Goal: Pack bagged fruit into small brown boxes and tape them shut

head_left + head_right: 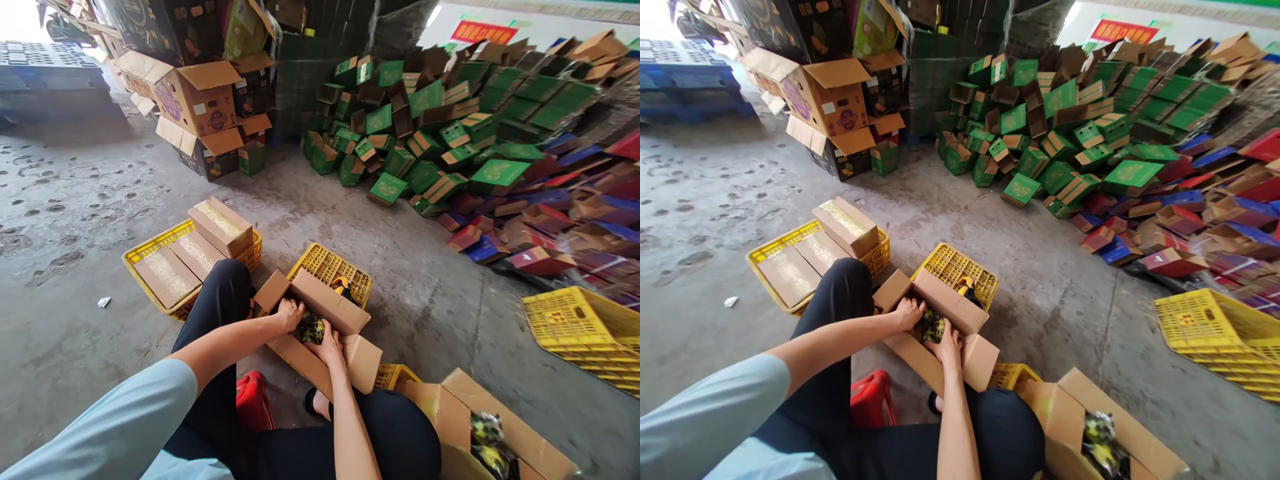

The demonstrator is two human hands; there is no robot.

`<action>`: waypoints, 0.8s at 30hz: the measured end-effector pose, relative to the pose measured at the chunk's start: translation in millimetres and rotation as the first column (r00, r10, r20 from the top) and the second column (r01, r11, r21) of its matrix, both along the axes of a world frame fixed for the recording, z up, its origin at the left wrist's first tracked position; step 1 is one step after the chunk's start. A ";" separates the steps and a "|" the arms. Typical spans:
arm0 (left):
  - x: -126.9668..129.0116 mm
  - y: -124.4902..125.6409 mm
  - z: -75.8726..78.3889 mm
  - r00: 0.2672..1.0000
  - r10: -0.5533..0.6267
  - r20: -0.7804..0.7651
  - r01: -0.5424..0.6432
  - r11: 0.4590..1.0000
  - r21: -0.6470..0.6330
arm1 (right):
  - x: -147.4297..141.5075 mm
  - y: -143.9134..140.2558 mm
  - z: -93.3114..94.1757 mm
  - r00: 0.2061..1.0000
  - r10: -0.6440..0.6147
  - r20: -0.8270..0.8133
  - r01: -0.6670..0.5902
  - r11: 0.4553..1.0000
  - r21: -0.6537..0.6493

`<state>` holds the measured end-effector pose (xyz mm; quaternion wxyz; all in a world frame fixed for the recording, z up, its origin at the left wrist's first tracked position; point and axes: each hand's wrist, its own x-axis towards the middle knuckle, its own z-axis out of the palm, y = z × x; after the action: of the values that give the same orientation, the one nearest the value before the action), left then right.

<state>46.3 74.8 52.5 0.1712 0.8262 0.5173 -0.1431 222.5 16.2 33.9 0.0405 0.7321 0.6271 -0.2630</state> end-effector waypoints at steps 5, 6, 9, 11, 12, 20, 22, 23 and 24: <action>-18.1 9.2 -3.3 0.983 -0.181 0.020 0.182 0.983 -0.039 | 6.0 -0.8 1.8 0.998 -0.038 -0.043 0.041 0.997 0.068; -22.0 11.7 -2.9 0.974 -0.222 0.033 0.224 0.973 -0.049 | 6.6 -1.7 2.0 0.998 -0.039 -0.047 0.043 0.996 0.079; -27.8 20.5 1.2 0.937 -0.335 0.097 0.341 0.938 -0.059 | 7.2 -4.0 0.5 0.997 -0.051 -0.057 0.057 0.992 0.114; -26.7 25.9 6.7 0.914 -0.383 0.135 0.394 0.917 -0.063 | 7.3 -4.5 -1.3 0.997 -0.057 -0.054 0.064 0.987 0.150; -25.7 28.1 10.3 0.906 -0.398 0.145 0.411 0.909 -0.066 | 7.5 -4.4 -2.0 0.997 -0.058 -0.052 0.066 0.983 0.171; -33.1 38.5 36.3 0.882 -0.230 0.412 0.376 0.869 -0.322 | 2.5 -4.0 10.2 0.996 -0.079 -0.038 0.086 0.969 0.230; -33.6 37.3 34.0 0.925 -0.148 0.349 0.289 0.873 -0.394 | 2.3 -8.2 20.0 0.997 -0.076 -0.014 0.078 0.965 0.252; -32.4 35.4 31.2 0.943 -0.115 0.312 0.237 0.891 -0.387 | 3.5 -10.8 25.3 0.998 -0.070 -0.008 0.069 0.961 0.267; -30.1 32.8 27.5 0.955 -0.085 0.283 0.188 0.914 -0.360 | 5.4 -13.6 30.4 0.998 -0.060 -0.008 0.060 0.957 0.285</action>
<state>16.2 107.6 80.0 0.3853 0.8227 0.3927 -0.1431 228.0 2.7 64.4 -0.0732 0.7491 0.6359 -0.1707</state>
